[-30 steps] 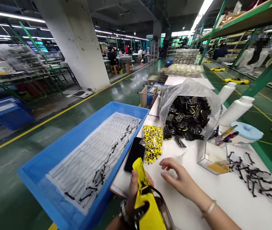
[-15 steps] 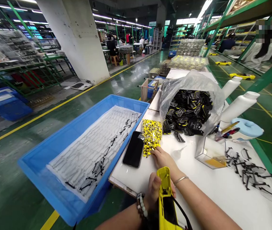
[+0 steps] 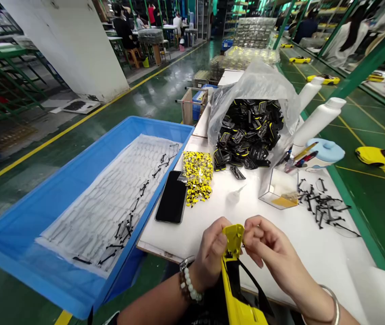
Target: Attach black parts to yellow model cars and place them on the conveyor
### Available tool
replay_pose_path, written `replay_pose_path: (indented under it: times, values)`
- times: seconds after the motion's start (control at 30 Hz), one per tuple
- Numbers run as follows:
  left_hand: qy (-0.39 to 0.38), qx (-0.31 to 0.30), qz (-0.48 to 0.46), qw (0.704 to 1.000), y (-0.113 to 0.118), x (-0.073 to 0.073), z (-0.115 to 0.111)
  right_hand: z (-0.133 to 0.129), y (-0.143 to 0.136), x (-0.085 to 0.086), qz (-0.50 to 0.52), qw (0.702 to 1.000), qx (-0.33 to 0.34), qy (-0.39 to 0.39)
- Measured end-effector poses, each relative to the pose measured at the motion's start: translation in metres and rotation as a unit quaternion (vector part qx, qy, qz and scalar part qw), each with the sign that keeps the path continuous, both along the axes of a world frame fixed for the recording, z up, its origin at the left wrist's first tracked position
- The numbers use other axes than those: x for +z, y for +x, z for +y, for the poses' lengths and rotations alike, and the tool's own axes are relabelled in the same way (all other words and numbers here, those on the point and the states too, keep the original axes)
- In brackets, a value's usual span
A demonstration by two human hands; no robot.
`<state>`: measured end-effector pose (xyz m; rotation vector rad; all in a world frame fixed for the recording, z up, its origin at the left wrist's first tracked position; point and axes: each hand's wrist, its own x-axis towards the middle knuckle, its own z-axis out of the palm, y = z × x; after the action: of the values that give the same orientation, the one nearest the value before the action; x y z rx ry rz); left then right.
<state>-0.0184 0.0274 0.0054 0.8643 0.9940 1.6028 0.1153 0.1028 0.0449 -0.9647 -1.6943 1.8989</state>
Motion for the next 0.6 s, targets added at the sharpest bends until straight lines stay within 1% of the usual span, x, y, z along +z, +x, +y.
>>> replay_pose_path:
  times: [0.1,0.2,0.37,0.53,0.6]
  values:
    - [0.020,0.021,0.038,0.999,0.0005,-0.0001,0.0009,-0.0065,-0.0060,0.0017,0.032,0.997,-0.007,-0.076]
    - [0.027,0.018,0.054,0.998,-0.0005,-0.0009,0.0020,-0.0082,-0.0085,0.0023,0.067,0.988,-0.016,-0.137]
    - [0.037,0.010,0.075,0.996,-0.0025,-0.0008,0.0027,-0.0097,-0.0081,0.0066,0.074,0.982,-0.029,-0.170]
    - [0.064,0.017,0.107,0.992,-0.0032,0.0021,0.0040,-0.0097,-0.0089,0.0096,0.072,0.978,0.000,-0.193]
    - [0.074,0.019,0.113,0.991,-0.0032,0.0037,0.0041,-0.0106,-0.0083,0.0094,0.080,0.977,0.002,-0.199]
